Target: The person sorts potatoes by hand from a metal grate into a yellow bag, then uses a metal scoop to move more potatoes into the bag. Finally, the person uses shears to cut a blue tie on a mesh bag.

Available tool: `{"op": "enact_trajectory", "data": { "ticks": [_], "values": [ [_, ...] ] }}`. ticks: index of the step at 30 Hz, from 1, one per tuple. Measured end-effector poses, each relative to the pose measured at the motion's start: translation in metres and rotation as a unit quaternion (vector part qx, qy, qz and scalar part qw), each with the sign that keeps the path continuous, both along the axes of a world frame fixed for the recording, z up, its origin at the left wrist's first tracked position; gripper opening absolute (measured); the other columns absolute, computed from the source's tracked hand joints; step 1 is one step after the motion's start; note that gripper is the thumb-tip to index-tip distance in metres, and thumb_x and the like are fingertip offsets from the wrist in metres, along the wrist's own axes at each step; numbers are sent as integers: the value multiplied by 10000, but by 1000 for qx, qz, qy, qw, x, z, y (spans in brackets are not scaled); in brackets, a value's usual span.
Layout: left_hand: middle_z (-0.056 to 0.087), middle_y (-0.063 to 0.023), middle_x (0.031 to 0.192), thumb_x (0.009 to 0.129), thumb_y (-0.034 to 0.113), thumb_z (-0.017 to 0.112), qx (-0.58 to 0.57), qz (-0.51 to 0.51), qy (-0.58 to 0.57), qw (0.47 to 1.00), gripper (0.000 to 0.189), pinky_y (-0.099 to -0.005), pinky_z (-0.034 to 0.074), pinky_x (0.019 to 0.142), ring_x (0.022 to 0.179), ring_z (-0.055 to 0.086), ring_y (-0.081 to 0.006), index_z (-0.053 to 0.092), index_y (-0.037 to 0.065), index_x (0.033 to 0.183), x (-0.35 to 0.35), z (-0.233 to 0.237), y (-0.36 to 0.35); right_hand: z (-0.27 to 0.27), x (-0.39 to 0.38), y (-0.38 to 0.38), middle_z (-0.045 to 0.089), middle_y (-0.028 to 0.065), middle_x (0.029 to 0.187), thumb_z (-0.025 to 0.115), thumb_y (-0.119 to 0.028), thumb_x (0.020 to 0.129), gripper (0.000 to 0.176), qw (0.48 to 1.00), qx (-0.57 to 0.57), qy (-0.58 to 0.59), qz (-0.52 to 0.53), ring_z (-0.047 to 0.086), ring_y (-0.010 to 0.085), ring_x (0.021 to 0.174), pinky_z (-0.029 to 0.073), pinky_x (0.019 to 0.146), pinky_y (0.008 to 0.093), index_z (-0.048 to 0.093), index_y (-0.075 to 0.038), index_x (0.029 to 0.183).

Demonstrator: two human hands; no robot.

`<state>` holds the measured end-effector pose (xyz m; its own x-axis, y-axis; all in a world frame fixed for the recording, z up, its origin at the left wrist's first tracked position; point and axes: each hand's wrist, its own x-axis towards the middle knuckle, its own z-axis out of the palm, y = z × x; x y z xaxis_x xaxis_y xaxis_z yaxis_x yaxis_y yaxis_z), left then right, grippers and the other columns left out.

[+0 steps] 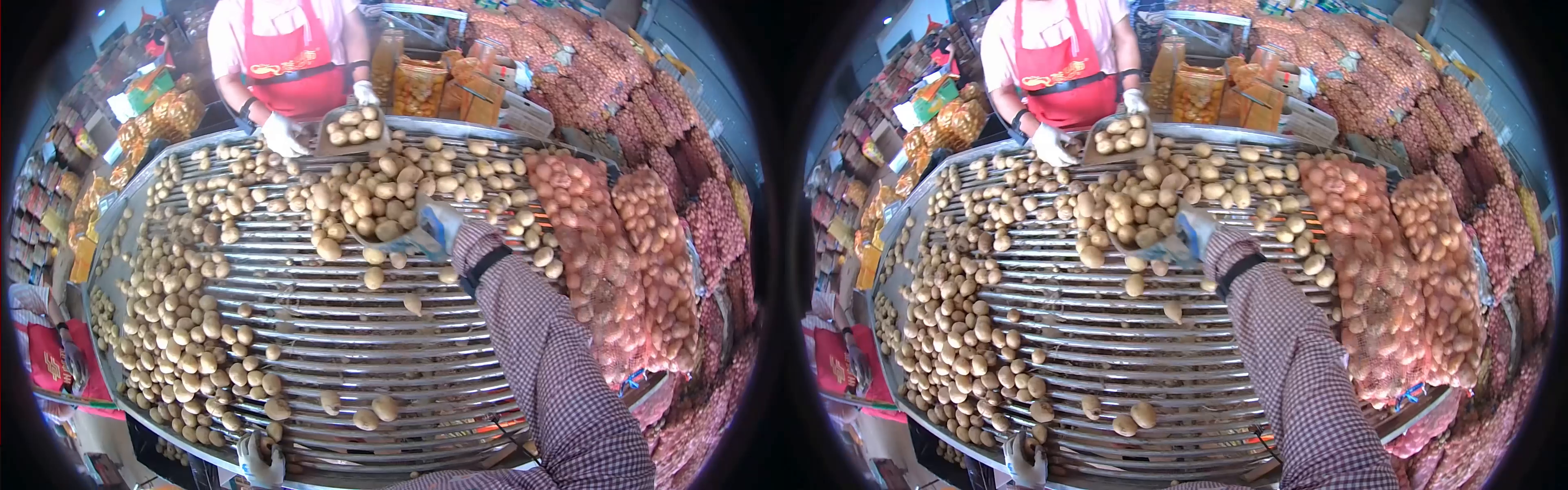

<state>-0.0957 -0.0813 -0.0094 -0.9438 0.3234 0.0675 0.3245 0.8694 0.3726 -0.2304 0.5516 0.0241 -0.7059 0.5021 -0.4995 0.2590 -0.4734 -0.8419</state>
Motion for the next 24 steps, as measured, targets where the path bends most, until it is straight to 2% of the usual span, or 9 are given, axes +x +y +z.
{"op": "enact_trajectory", "data": {
  "ticks": [1,2,3,8,10,14,16,21,24],
  "values": [
    [619,-249,1220,830,203,721,30,-19,-5,999,513,-511,454,1016,1138,570,-438,615,-18,1280,-1,-8,-6,37,-19,-45,559,56,693,662,-127,848,108,998,-51,-12,-21,540,223,571,476,542,367,636,-26,824],
    [606,-237,1197,753,117,726,59,-39,-11,997,567,-508,439,1024,1132,557,-420,585,-34,1281,0,-15,-11,-7,-57,-37,601,98,757,643,-148,870,149,995,-1,-35,92,587,257,619,550,598,413,636,-7,917],
    [607,-232,1153,729,142,741,60,-41,-1,997,568,-537,450,998,1114,553,-437,587,-46,1242,-2,-13,-8,34,-61,-78,571,71,724,679,-125,838,128,994,-51,-48,81,566,206,602,498,557,363,603,-24,816],
    [605,-222,1156,716,86,747,45,-10,3,999,557,-509,474,971,1093,569,-424,607,-21,1245,0,-2,0,-7,-153,-159,643,185,1023,647,-215,910,426,941,308,29,138,625,250,840,528,675,380,518,40,1226],
    [616,-220,1143,719,95,759,51,1,-1,999,552,-496,487,959,1079,582,-417,609,-14,1240,1,1,1,73,-122,-194,621,270,1198,614,-193,923,621,906,351,-58,230,646,342,1031,526,872,415,346,42,1432],
    [637,-218,1110,733,127,773,52,17,11,998,530,-471,502,942,1050,605,-403,614,-22,1217,1,5,4,58,-91,-189,561,295,1360,545,-25,911,744,833,520,37,186,599,362,1222,477,1055,379,187,43,1560],
    [646,-214,1121,742,205,778,56,27,8,998,513,-487,510,943,1071,611,-406,635,-22,1180,1,0,0,90,-39,-174,483,271,1455,483,79,871,760,938,298,39,175,533,328,1311,434,1114,363,179,45,1566],
    [648,-212,1093,760,202,755,63,23,-7,998,509,-479,503,943,1061,604,-401,624,-31,1193,0,7,3,32,55,-57,427,240,1485,454,97,843,770,884,455,81,73,479,310,1353,406,1138,374,189,40,1564],
    [647,-213,1103,766,195,753,66,16,10,998,510,-478,494,958,1078,597,-402,623,-32,1204,1,5,3,45,117,-62,416,291,1476,472,12,853,782,800,593,-66,64,481,368,1340,370,1164,395,166,29,1572]
  ]
}}
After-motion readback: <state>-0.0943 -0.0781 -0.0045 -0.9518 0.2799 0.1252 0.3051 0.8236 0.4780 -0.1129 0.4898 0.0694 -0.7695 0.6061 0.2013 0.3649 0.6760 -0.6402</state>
